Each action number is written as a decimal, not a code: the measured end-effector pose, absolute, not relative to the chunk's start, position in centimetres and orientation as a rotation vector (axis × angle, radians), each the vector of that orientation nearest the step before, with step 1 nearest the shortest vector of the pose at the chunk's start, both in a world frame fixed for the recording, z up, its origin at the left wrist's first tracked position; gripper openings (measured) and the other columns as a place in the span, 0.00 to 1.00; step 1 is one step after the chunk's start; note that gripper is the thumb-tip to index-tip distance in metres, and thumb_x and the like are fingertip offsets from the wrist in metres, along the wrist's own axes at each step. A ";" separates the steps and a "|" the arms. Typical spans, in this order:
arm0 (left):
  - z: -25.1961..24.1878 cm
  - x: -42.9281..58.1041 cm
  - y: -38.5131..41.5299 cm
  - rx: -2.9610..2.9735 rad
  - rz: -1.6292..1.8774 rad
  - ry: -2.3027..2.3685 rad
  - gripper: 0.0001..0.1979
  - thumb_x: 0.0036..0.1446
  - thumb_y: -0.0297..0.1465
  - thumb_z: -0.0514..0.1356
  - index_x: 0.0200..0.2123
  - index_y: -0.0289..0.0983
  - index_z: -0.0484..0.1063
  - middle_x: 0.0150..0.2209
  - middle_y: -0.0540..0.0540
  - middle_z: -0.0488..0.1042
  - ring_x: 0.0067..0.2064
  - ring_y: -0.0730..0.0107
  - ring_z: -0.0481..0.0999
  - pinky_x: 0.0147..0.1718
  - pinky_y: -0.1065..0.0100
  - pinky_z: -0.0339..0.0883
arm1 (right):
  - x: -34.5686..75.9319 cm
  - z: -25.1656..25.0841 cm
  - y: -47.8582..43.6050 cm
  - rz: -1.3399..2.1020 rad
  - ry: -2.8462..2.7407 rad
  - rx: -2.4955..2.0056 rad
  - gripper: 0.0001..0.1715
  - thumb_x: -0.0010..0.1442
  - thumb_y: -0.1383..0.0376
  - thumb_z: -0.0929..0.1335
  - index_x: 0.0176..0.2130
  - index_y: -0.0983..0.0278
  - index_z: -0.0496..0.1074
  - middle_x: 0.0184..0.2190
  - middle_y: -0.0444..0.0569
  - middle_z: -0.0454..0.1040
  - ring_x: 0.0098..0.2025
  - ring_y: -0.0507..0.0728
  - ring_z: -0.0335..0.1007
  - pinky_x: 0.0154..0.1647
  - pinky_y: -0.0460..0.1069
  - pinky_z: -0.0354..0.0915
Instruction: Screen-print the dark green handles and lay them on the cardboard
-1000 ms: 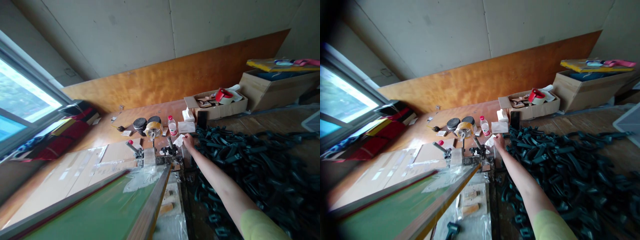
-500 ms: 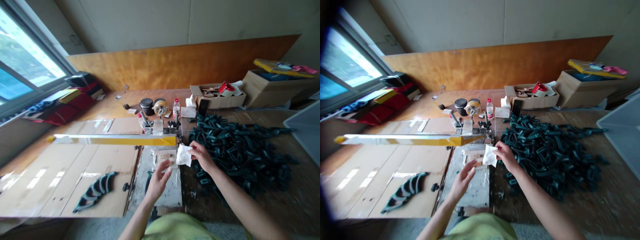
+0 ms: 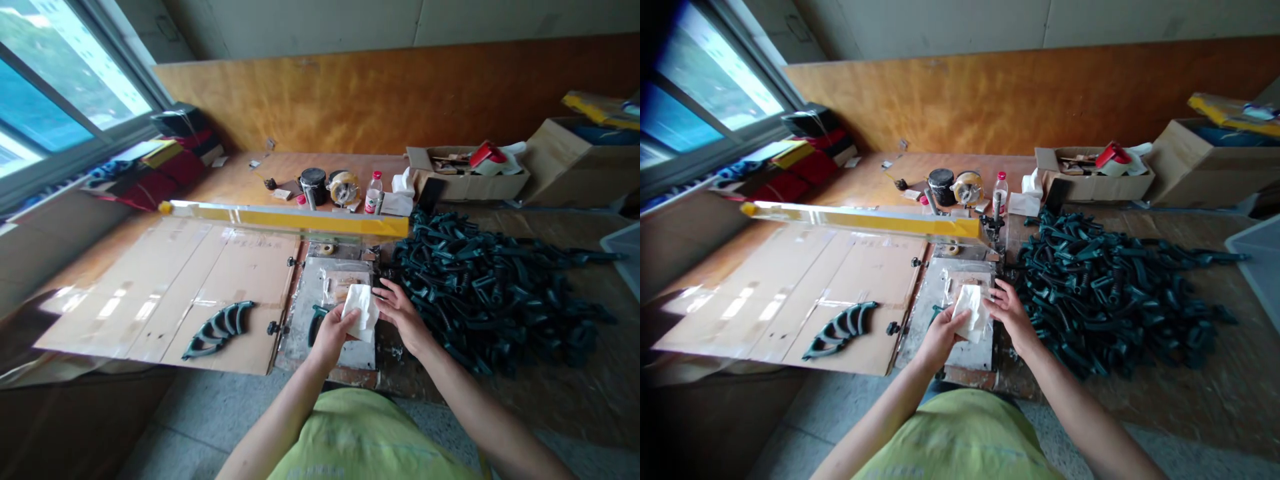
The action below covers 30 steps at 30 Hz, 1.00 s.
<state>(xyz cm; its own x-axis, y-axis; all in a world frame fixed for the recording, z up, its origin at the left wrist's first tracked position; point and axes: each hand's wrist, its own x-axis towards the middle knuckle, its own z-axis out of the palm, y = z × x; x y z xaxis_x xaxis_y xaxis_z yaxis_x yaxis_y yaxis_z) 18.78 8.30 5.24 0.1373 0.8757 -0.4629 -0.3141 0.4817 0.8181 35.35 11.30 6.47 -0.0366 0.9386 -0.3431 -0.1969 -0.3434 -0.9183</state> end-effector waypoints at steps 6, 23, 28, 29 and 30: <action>4.4 16.3 8.1 0.689 0.869 1.100 0.22 0.47 0.47 0.66 0.35 0.34 0.70 0.25 0.50 0.72 0.24 0.73 0.70 0.24 0.70 0.68 | 31.2 5.2 9.6 1.783 -0.918 -1.270 0.27 0.45 0.52 0.75 0.41 0.66 0.77 0.34 0.50 0.79 0.33 0.58 0.74 0.33 0.49 0.67; -2.5 7.7 7.9 1.560 0.505 1.849 0.10 0.51 0.38 0.61 0.29 0.40 0.64 0.33 0.44 0.73 0.37 0.59 0.76 0.37 0.64 0.63 | 28.6 1.8 8.9 1.305 -0.738 -1.547 0.27 0.35 0.57 0.79 0.36 0.66 0.77 0.32 0.51 0.80 0.33 0.62 0.76 0.33 0.52 0.71; -1.5 8.1 7.8 1.090 0.703 1.581 0.12 0.53 0.40 0.60 0.33 0.41 0.62 0.27 0.51 0.72 0.31 0.63 0.78 0.30 0.66 0.68 | 26.7 2.2 8.6 1.284 -0.763 -1.517 0.25 0.38 0.57 0.78 0.37 0.66 0.77 0.31 0.50 0.80 0.32 0.60 0.76 0.32 0.50 0.69; -1.1 8.1 7.6 0.889 0.780 1.458 0.15 0.51 0.41 0.63 0.36 0.41 0.62 0.28 0.52 0.72 0.31 0.63 0.78 0.29 0.65 0.69 | 26.2 2.5 8.5 1.278 -0.774 -1.507 0.25 0.40 0.57 0.77 0.37 0.66 0.77 0.32 0.50 0.80 0.32 0.60 0.75 0.32 0.50 0.69; -0.7 8.2 7.3 0.697 0.851 1.341 0.20 0.47 0.40 0.66 0.39 0.41 0.62 0.29 0.52 0.72 0.32 0.63 0.79 0.29 0.65 0.70 | 25.6 2.9 8.5 1.274 -0.787 -1.499 0.25 0.41 0.56 0.77 0.38 0.66 0.77 0.31 0.50 0.80 0.32 0.60 0.75 0.31 0.50 0.69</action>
<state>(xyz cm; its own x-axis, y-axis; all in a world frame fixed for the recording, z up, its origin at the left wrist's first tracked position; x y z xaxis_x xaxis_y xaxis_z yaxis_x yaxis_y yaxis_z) 8.22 7.31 -0.73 0.0247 0.8453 -0.5337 -0.1223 0.5324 0.8376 25.65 8.48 2.88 0.2406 0.9128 -0.3300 -0.1132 -0.3112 -0.9436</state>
